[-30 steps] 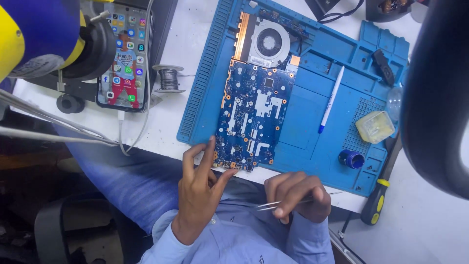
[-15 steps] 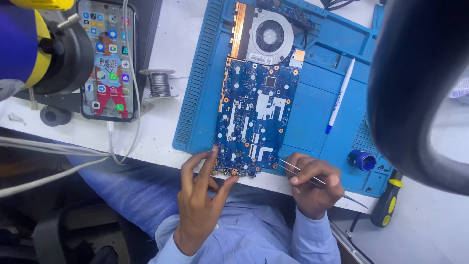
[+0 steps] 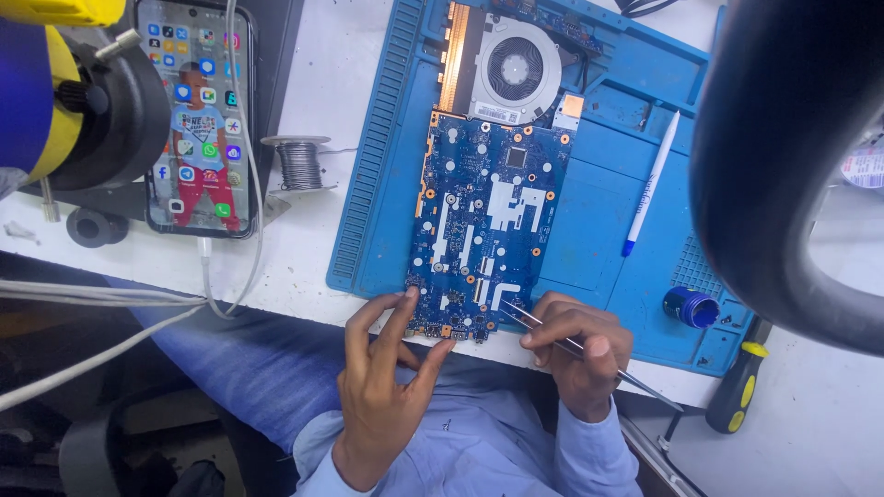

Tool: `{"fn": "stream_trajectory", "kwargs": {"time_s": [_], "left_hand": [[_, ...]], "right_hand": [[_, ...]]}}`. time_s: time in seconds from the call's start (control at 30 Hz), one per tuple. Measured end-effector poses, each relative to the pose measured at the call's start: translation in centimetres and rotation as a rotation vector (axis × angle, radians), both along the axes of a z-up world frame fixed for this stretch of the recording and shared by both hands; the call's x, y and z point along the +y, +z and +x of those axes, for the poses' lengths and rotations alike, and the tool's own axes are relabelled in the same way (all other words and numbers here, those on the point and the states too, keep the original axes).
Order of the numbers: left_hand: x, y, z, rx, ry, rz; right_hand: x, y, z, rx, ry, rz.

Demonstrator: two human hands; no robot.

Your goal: Using a soldering iron and tweezers to repair a laptop motherboard.

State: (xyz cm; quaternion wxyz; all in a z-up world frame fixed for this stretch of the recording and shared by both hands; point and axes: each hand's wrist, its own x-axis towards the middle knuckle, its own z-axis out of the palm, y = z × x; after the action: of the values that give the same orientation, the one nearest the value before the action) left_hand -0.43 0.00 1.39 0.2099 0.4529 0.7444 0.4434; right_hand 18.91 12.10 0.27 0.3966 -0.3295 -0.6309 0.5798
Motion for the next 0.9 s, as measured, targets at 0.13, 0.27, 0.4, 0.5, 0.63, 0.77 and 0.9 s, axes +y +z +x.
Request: {"fn": "stream_trajectory", "kwargs": {"time_s": [0.13, 0.27, 0.4, 0.5, 0.63, 0.77, 0.9], "left_hand": [[0.0, -0.07, 0.13, 0.009, 0.004, -0.008], [0.08, 0.06, 0.11, 0.019, -0.007, -0.006], [0.18, 0.3, 0.14, 0.02, -0.004, -0.012], [0.13, 0.35, 0.1, 0.026, -0.007, -0.006], [0.12, 0.12, 0.12, 0.017, -0.017, -0.007], [0.2, 0.36, 0.15, 0.03, -0.006, 0.0], [0.19, 0.34, 0.28, 0.035, -0.003, -0.002]], "right_hand": [[-0.13, 0.08, -0.03, 0.017, -0.004, -0.023], [-0.1, 0.19, -0.15, 0.029, 0.002, -0.039], [-0.1, 0.25, -0.24, 0.034, -0.001, -0.046], [-0.05, 0.22, -0.24, 0.034, 0.004, -0.049], [-0.04, 0.39, -0.36, 0.026, 0.003, -0.037], [-0.09, 0.25, -0.31, 0.018, -0.005, -0.029], [-0.11, 0.08, -0.29, 0.03, -0.007, -0.022]]}}
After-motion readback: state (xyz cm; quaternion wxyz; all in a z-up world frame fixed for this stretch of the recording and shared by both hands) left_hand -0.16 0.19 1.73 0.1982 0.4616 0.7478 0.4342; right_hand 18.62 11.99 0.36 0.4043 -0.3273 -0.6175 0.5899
